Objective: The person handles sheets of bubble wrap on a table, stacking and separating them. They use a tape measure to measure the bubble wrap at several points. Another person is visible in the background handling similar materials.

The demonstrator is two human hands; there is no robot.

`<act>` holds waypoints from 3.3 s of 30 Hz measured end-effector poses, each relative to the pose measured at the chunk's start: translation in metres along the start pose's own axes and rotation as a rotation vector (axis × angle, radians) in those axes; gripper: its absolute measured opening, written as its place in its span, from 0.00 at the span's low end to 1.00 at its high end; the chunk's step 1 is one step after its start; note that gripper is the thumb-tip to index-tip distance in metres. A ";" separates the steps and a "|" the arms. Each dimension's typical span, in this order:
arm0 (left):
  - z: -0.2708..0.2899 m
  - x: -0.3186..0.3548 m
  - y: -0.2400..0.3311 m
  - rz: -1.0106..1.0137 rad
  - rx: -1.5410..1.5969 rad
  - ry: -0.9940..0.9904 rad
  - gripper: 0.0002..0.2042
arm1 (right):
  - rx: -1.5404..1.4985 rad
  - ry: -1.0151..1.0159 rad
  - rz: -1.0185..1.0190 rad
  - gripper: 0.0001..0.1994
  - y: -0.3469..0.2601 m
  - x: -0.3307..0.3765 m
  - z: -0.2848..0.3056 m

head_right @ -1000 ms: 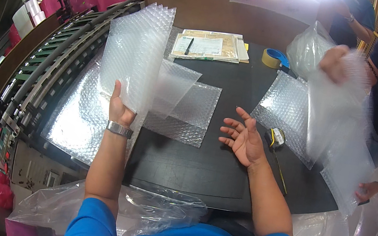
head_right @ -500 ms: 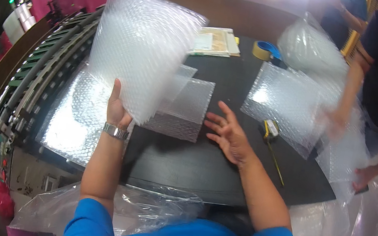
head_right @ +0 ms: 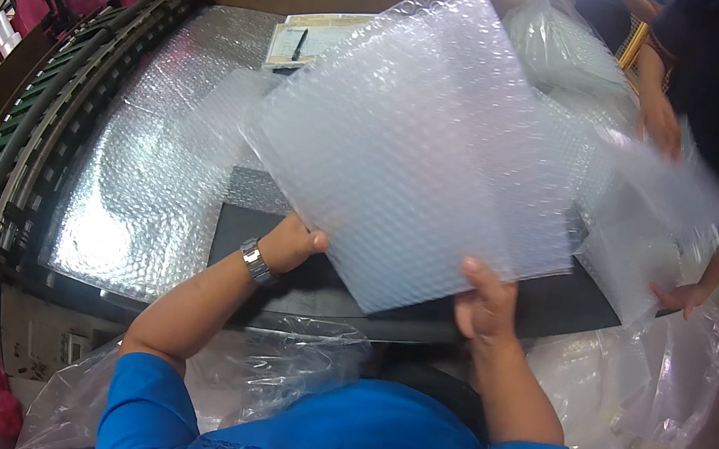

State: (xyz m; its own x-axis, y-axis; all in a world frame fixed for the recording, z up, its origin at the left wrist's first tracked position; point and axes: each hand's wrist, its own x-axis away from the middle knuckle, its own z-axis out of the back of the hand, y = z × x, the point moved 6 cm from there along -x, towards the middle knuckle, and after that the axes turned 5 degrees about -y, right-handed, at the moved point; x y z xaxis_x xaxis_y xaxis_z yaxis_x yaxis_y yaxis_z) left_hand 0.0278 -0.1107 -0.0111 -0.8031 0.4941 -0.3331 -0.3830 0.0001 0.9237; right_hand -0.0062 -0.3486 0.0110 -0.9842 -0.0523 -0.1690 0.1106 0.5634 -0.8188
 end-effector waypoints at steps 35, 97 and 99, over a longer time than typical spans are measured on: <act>0.003 -0.003 -0.021 0.243 0.030 0.048 0.18 | -0.569 1.746 0.255 0.30 -0.036 0.301 0.401; -0.017 0.003 -0.010 0.323 0.077 -0.281 0.09 | -0.224 -1.284 0.076 0.06 -0.061 0.051 -0.201; -0.017 0.003 -0.008 0.337 0.082 -0.281 0.09 | -0.286 -1.413 0.051 0.07 -0.057 0.052 -0.198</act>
State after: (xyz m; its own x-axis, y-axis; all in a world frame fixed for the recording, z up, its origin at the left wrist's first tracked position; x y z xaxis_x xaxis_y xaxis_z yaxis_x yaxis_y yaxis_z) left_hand 0.0209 -0.1235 -0.0227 -0.7170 0.6957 0.0431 -0.0747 -0.1382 0.9876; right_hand -0.0913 -0.2207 0.1577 -0.0042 -0.6891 -0.7246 -0.0565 0.7236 -0.6879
